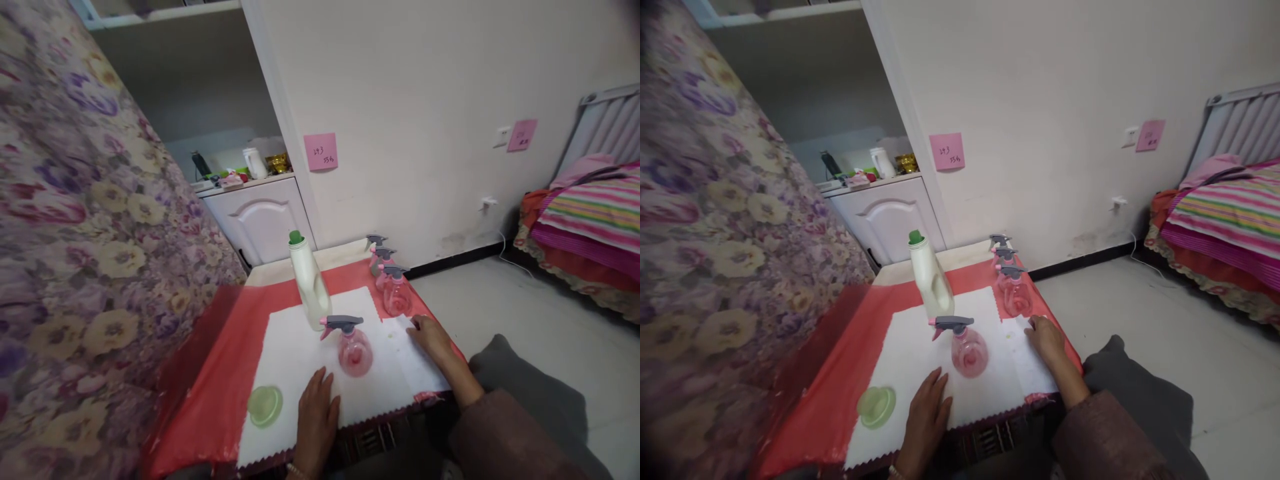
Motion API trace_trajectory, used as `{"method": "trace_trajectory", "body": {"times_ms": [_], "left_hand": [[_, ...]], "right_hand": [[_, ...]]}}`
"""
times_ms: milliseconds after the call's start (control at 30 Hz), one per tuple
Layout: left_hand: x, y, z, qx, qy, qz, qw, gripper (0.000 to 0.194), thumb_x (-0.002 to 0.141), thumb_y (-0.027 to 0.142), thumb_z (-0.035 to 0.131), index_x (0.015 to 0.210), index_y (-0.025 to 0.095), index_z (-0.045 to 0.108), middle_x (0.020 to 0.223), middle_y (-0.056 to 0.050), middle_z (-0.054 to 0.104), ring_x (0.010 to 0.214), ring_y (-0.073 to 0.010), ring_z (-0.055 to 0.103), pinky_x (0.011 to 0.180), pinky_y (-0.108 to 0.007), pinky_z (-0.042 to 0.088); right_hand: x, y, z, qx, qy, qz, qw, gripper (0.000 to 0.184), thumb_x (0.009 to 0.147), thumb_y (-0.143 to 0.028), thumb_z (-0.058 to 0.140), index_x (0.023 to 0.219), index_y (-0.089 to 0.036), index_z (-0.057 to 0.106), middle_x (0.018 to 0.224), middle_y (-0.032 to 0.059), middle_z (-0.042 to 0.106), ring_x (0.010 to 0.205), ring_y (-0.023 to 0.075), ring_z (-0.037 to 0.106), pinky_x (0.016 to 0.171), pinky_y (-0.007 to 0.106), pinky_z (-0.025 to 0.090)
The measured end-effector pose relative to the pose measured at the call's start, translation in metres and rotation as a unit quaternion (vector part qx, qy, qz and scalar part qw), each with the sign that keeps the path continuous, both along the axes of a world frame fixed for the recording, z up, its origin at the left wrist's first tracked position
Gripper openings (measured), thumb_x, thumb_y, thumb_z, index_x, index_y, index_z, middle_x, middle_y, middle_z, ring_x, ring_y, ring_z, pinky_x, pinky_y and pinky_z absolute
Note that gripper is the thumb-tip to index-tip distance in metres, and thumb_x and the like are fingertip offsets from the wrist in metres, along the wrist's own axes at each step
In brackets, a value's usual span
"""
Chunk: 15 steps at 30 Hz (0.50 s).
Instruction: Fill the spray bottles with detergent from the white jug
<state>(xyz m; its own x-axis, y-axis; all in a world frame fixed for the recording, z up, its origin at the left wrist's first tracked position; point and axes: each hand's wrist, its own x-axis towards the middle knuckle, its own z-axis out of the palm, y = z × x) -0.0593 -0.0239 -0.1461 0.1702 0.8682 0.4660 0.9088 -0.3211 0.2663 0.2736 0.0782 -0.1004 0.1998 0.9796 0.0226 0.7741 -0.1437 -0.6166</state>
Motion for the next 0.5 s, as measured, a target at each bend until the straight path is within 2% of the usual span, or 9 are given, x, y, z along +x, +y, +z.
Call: {"method": "trace_trajectory", "body": {"times_ms": [200,333,433,500], "left_hand": [[0.012,0.005,0.002,0.003,-0.032,-0.013,0.999,0.041,0.088,0.033,0.053,0.124,0.016,0.061,0.132,-0.016,0.061,0.122,-0.0302,0.058,0.100,-0.050,0.051],[0.020,0.005,0.006,-0.003,-0.060,-0.022,0.998,0.041,0.088,0.035,0.053,0.125,0.019,0.060,0.132,-0.015,0.061,0.122,-0.0307,0.057,0.101,-0.051,0.050],[0.022,0.000,0.015,-0.021,-0.095,-0.009,0.995,0.042,0.088,0.036,0.052,0.125,0.019,0.061,0.132,-0.015,0.061,0.123,-0.0311,0.057,0.102,-0.053,0.048],[0.025,-0.005,0.028,-0.043,-0.133,0.000,0.990,0.041,0.088,0.038,0.052,0.123,0.018,0.061,0.129,-0.015,0.063,0.121,-0.0309,0.057,0.103,-0.052,0.048]], "right_hand": [[0.008,-0.002,0.006,0.019,0.016,-0.038,0.999,0.009,0.083,-0.027,0.055,0.081,-0.022,0.062,0.077,0.0053,0.067,0.073,0.0223,0.061,0.060,0.028,0.033],[0.021,-0.007,0.018,0.048,0.062,-0.059,0.995,0.011,0.080,-0.031,0.055,0.077,-0.023,0.061,0.070,0.0033,0.063,0.068,0.0220,0.057,0.058,0.028,0.032],[0.036,-0.013,0.033,0.090,0.127,-0.034,0.987,0.021,0.081,-0.040,0.052,0.075,-0.022,0.060,0.067,0.0013,0.058,0.067,0.0204,0.054,0.060,0.028,0.036],[0.046,-0.017,0.043,0.115,0.175,-0.003,0.978,0.031,0.083,-0.049,0.048,0.076,-0.021,0.060,0.065,-0.0004,0.055,0.064,0.0183,0.051,0.059,0.028,0.038]]}}
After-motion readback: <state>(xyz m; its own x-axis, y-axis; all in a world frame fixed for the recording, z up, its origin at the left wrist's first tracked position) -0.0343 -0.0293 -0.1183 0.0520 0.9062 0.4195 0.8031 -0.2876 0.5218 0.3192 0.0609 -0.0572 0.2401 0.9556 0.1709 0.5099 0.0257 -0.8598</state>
